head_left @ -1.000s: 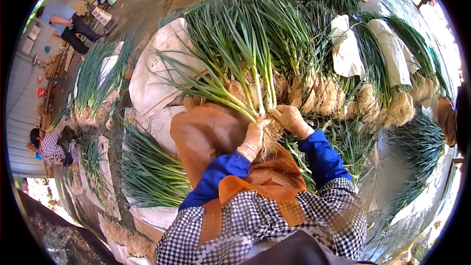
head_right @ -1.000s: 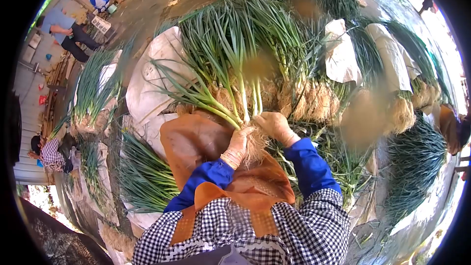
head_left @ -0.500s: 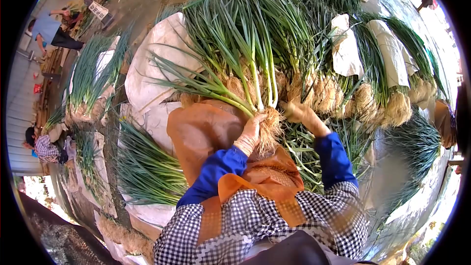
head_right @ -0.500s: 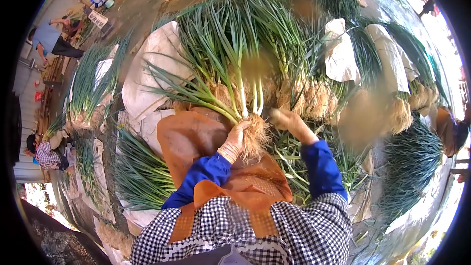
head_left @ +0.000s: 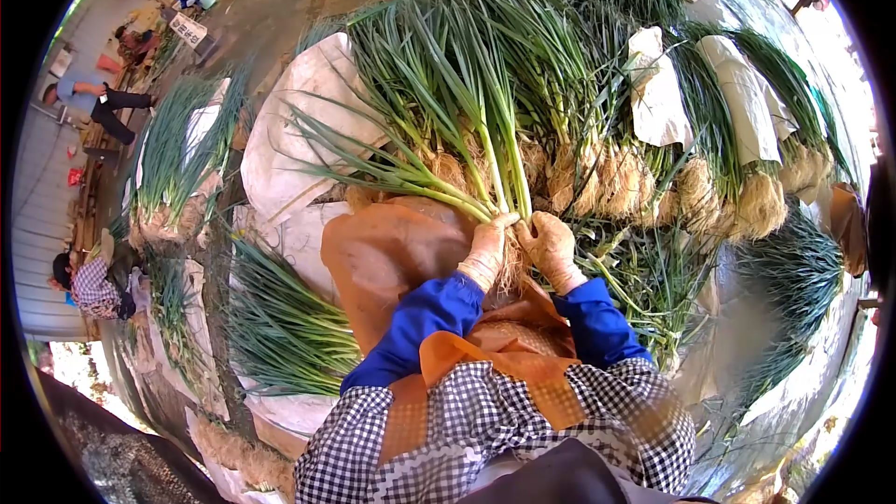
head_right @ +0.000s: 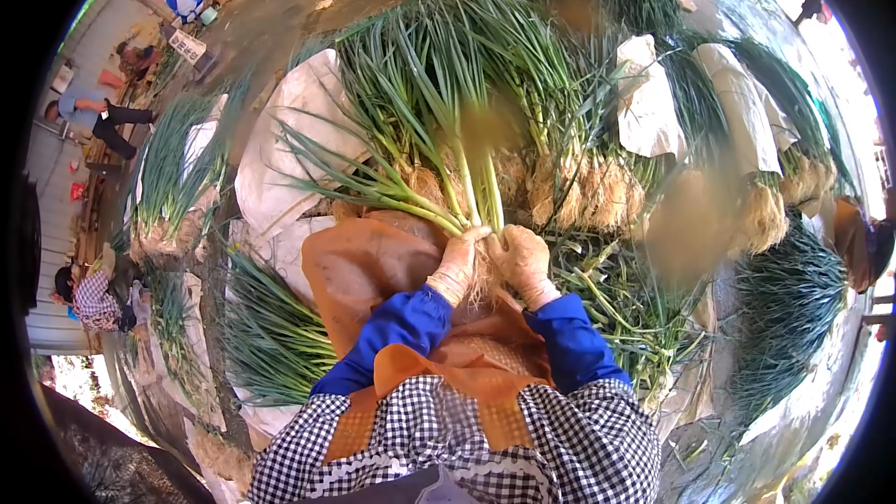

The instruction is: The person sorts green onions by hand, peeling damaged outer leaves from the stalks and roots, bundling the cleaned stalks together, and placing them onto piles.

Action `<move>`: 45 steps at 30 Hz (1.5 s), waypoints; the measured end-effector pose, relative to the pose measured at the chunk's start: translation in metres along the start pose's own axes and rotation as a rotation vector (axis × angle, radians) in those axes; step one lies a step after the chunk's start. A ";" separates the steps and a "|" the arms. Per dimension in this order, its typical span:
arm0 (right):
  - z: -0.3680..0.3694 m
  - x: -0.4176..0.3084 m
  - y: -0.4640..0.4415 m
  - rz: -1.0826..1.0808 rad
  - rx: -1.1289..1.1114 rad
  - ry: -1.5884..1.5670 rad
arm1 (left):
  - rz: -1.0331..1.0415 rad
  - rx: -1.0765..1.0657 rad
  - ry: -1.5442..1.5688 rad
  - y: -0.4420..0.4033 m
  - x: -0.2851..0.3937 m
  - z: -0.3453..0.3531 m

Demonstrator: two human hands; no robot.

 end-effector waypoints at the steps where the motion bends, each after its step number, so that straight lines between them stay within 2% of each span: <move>1: 0.005 0.006 0.002 0.123 0.059 -0.007 | 0.002 -0.004 0.008 -0.005 -0.001 0.000; 2: 0.014 0.020 0.005 0.330 0.038 -0.038 | 0.002 -0.038 -0.005 -0.008 -0.004 -0.002; 4: 0.011 0.021 0.001 0.765 0.074 -0.604 | -0.003 -0.068 -0.017 -0.001 -0.005 0.001; 5: 0.038 0.048 0.008 0.925 0.104 -1.007 | 0.139 -0.013 0.050 0.005 -0.001 0.008; 6: 0.038 0.052 0.005 0.885 0.203 -1.052 | 0.282 0.039 0.117 0.005 0.003 0.012; 7: 0.037 0.058 0.004 0.959 0.266 -1.075 | 0.265 0.016 0.205 0.001 0.012 0.013; 8: 0.033 0.067 0.002 1.030 0.330 -1.096 | 0.356 0.062 0.142 0.001 0.020 0.010; 9: 0.037 0.093 0.004 1.018 0.383 -1.035 | 0.300 0.047 0.150 0.015 0.038 0.011; 10: 0.022 0.098 -0.001 1.134 0.323 -1.119 | 0.247 0.026 0.157 0.022 0.056 0.010; 11: 0.017 0.120 0.000 1.159 0.258 -1.206 | 0.200 -0.053 0.283 0.003 0.058 -0.001; 12: 0.017 0.138 0.003 1.184 0.190 -1.292 | 0.039 -0.115 0.295 0.039 0.077 0.013; 13: -0.004 0.100 -0.007 1.105 0.194 -1.345 | 0.072 -0.145 0.260 0.035 0.074 0.014; 14: 0.004 0.077 -0.015 1.246 0.136 -1.252 | 0.104 -0.170 0.225 0.024 0.067 0.009; 15: -0.004 0.056 -0.014 1.072 -0.084 -1.208 | 0.121 -0.188 0.170 -0.004 0.048 -0.009; 16: -0.009 0.038 -0.012 0.887 -0.288 -1.157 | -0.026 -0.087 0.236 0.021 0.047 0.006; 18: 0.015 0.021 -0.011 0.780 -0.185 -1.129 | -0.037 -0.161 0.195 0.015 0.033 0.003; 19: 0.034 0.019 -0.007 0.805 -0.200 -1.135 | -0.063 -0.191 0.177 0.011 0.029 0.002; 20: 0.045 0.020 -0.001 0.746 -0.198 -1.014 | -0.043 -0.139 0.175 0.010 0.023 -0.001; 22: 0.029 0.010 -0.008 0.699 -0.202 -0.875 | -0.003 -0.212 0.075 0.017 0.028 -0.005; 23: 0.019 0.000 -0.015 0.774 -0.061 -1.103 | 0.039 -0.179 -0.004 0.022 0.027 -0.006; 24: 0.011 0.006 -0.023 0.741 -0.131 -0.939 | -0.067 -0.167 0.020 0.033 0.028 -0.001; 26: 0.015 -0.008 -0.026 0.917 -0.069 -1.443 | -0.127 -0.246 0.168 0.054 0.033 0.014; 27: 0.029 0.002 -0.022 0.247 -0.222 -0.834 | -0.154 -0.216 0.300 0.034 0.015 0.004; 28: 0.028 -0.004 -0.021 -0.318 -0.010 -0.209 | -0.235 -0.276 0.315 0.043 0.020 0.006; 30: 0.020 -0.003 -0.030 -0.354 -0.236 0.013 | -0.230 -0.258 0.250 0.056 0.032 0.008; 31: 0.015 0.003 -0.038 -0.473 -0.295 -0.153 | -0.157 -0.287 0.194 0.054 0.038 0.007; 32: 0.014 0.014 -0.048 0.008 -0.460 -0.902 | -0.246 -0.280 0.168 0.054 0.043 0.003; 34: -0.018 -0.011 -0.064 0.365 -0.264 -1.214 | -0.367 -0.605 0.262 0.055 0.068 0.001; 35: 0.006 0.010 -0.059 0.336 -0.467 -1.185 | -0.190 -0.407 0.260 0.060 0.072 0.001; 36: 0.002 -0.009 -0.045 0.861 -0.809 -1.568 | -0.145 -0.425 0.257 0.082 0.089 0.016; 38: -0.009 -0.018 -0.020 0.164 -0.801 -1.214 | 0.007 -0.261 0.216 0.101 0.112 0.009; 39: -0.018 -0.030 -0.019 0.016 -0.697 -1.073 | 0.047 -0.318 0.193 0.094 0.124 0.000; 41: -0.040 -0.017 -0.014 -0.590 -0.322 -0.759 | 0.115 -0.249 0.111 0.117 0.152 -0.008; 42: -0.059 -0.003 -0.013 -0.029 -0.749 -0.993 | 0.215 -0.310 0.073 0.130 0.169 -0.007; 43: -0.084 0.008 -0.008 0.276 -0.730 -1.129 | 0.311 -0.371 0.032 0.142 0.187 -0.005; 44: -0.098 0.028 -0.007 0.350 -0.629 -1.223 | 0.252 -0.415 0.162 0.153 0.205 -0.007; 45: -0.101 0.063 -0.003 0.338 -0.541 -1.187 | 0.189 -0.455 0.290 0.163 0.223 -0.009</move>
Point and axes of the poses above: each hand's wrist, its own y-axis away from the middle knuckle, its own z-axis out of the palm, x = y × z, the point moved 2 cm from there along -y, towards the middle knuckle, and after that the axes turned 10 degrees about x, right-handed, at the moved point
